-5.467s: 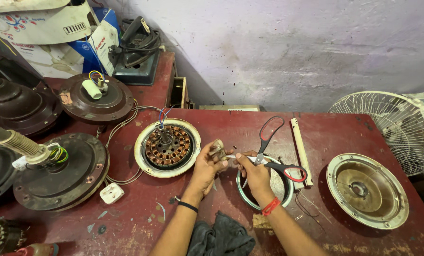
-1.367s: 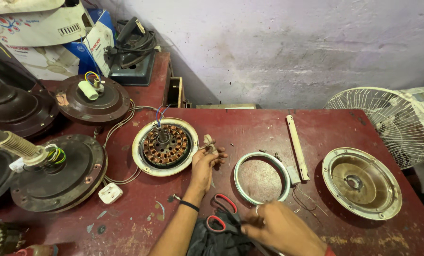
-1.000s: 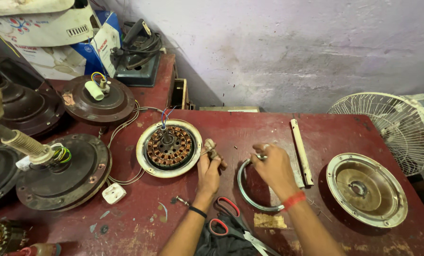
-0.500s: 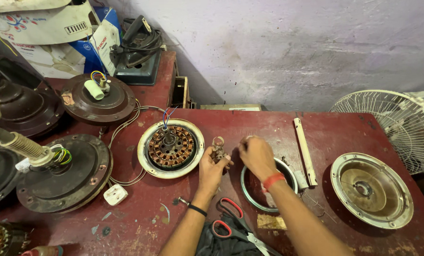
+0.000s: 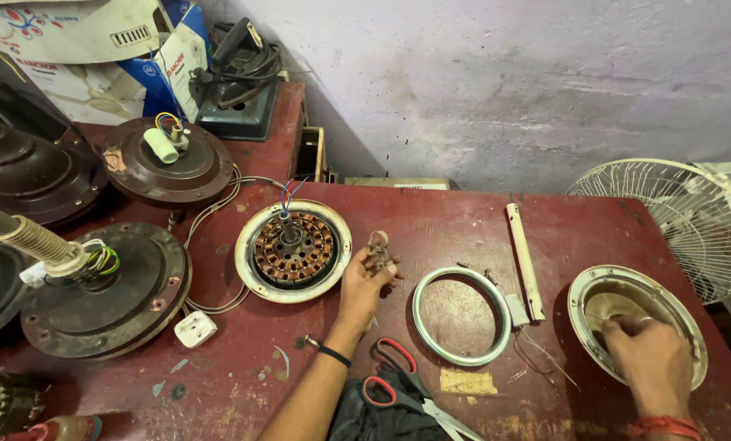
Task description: The person uses shears to trim and shape a small plastic component while working at a cluttered workbench. They repeatedly adjust the piece and cut away small sections, then wipe the component with a cloth. The workbench contains disassembled fan motors, wiring, and various tools.
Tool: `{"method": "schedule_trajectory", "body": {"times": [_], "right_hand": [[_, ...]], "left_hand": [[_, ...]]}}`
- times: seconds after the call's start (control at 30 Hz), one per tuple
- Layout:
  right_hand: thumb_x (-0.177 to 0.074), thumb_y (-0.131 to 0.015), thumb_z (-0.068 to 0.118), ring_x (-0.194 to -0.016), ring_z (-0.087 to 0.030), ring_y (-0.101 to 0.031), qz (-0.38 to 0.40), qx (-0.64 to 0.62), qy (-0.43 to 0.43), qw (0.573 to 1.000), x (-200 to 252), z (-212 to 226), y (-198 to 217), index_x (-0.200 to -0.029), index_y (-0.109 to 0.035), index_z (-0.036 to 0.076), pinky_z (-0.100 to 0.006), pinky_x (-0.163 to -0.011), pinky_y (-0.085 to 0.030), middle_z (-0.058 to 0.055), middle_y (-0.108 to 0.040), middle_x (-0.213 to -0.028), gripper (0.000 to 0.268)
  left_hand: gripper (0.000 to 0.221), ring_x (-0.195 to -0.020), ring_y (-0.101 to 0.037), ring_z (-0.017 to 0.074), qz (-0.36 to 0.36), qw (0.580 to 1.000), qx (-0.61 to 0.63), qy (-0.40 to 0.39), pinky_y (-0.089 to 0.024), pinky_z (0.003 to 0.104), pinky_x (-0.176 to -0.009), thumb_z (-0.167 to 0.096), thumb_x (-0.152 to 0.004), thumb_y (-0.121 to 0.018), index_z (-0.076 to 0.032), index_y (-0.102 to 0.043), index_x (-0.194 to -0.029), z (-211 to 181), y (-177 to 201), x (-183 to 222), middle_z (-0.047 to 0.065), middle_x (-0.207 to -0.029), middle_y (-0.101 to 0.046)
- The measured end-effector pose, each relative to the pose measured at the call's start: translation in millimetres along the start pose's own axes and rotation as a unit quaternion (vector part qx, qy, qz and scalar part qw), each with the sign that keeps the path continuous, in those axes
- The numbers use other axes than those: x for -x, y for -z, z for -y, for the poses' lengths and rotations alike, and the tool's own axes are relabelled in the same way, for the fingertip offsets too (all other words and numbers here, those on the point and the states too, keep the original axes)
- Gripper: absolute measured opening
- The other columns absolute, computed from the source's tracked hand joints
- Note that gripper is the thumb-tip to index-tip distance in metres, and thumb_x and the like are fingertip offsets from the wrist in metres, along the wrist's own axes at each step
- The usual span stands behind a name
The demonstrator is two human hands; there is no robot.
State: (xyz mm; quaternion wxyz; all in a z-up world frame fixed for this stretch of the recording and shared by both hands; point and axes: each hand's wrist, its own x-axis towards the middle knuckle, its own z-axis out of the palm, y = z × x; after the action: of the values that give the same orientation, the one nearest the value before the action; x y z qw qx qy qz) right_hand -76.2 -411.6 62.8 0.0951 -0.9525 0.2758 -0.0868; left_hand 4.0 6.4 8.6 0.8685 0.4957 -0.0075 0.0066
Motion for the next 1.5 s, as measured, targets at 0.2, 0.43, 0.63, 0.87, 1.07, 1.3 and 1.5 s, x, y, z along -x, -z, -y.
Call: {"method": "schedule_trajectory", "body": {"times": [0.2,0.43,0.63,0.87,1.07,1.3,1.5], "right_hand": [[-0.084,-0.078,0.039,-0.104,-0.041,-0.073,0.076,-0.005,-0.057,0.995,-9,-13,-21,-0.114,-0.085,0.019,-0.047,-0.095,-0.056,-0.020,-0.078,-0.110,0.036],[-0.090,-0.075,0.033,-0.096,-0.034,-0.076,-0.035,-0.104,0.028,0.994,23,32,15,-0.116,-0.082,0.015,-0.042,-0.089,-0.057,-0.017,-0.080,-0.102,0.032],[-0.088,-0.072,0.026,-0.076,-0.017,-0.076,0.068,-0.260,0.090,0.959,75,118,23,-0.108,-0.081,0.011,-0.032,-0.069,-0.060,-0.011,-0.081,-0.090,0.026],[-0.074,-0.088,0.033,-0.076,-0.020,-0.078,0.405,-0.085,0.256,0.874,148,194,48,-0.100,-0.082,0.013,-0.034,-0.073,-0.059,-0.008,-0.081,-0.082,0.034],[-0.067,-0.091,0.029,-0.079,-0.025,-0.075,0.419,-0.048,0.298,0.856,166,197,62,-0.095,-0.078,0.010,-0.036,-0.076,-0.056,-0.011,-0.077,-0.082,0.036],[-0.070,-0.086,0.021,-0.078,-0.024,-0.076,0.445,-0.010,0.241,0.862,161,176,65,-0.092,-0.077,0.009,-0.036,-0.076,-0.058,-0.009,-0.076,-0.079,0.026],[-0.073,-0.085,0.020,-0.088,-0.023,-0.078,0.423,0.048,0.214,0.879,127,133,72,-0.102,-0.081,0.017,-0.038,-0.084,-0.058,-0.010,-0.079,-0.088,0.029]], "left_hand": [[0.040,-0.083,-0.072,0.0198,-0.012,0.999,-0.006,0.036,-0.057,0.029,-0.070,0.005,-0.090,-0.053,-0.002,-0.046,-0.128,-9,0,3,0.018,-0.108,-0.072],[0.029,-0.083,-0.069,0.0208,0.003,1.000,-0.016,0.020,-0.052,0.028,-0.068,-0.011,-0.099,-0.047,0.001,-0.058,-0.124,-1,6,-1,0.017,-0.107,-0.074],[0.037,-0.091,-0.065,0.0281,-0.067,0.932,-0.343,-0.091,-0.052,0.039,-0.079,-0.022,-0.095,-0.069,0.002,-0.067,-0.123,-6,-11,10,0.020,-0.103,-0.067],[0.039,-0.103,-0.066,0.0343,-0.101,0.878,-0.446,-0.141,-0.052,0.042,-0.091,-0.020,-0.084,-0.078,-0.003,-0.070,-0.118,-11,-30,18,0.019,-0.106,-0.070],[0.041,-0.108,-0.064,0.0342,-0.082,0.869,-0.470,-0.133,-0.049,0.043,-0.096,-0.017,-0.080,-0.078,-0.003,-0.070,-0.117,-10,-28,17,0.018,-0.109,-0.070],[0.043,-0.106,-0.067,0.0329,-0.097,0.891,-0.431,-0.103,-0.052,0.042,-0.095,-0.016,-0.080,-0.076,-0.003,-0.071,-0.120,-11,-22,18,0.017,-0.111,-0.071],[0.041,-0.113,-0.072,0.0239,-0.083,0.941,-0.321,-0.064,-0.054,0.034,-0.101,-0.015,-0.086,-0.074,0.000,-0.070,-0.125,1,-12,10,0.016,-0.120,-0.076]]}}
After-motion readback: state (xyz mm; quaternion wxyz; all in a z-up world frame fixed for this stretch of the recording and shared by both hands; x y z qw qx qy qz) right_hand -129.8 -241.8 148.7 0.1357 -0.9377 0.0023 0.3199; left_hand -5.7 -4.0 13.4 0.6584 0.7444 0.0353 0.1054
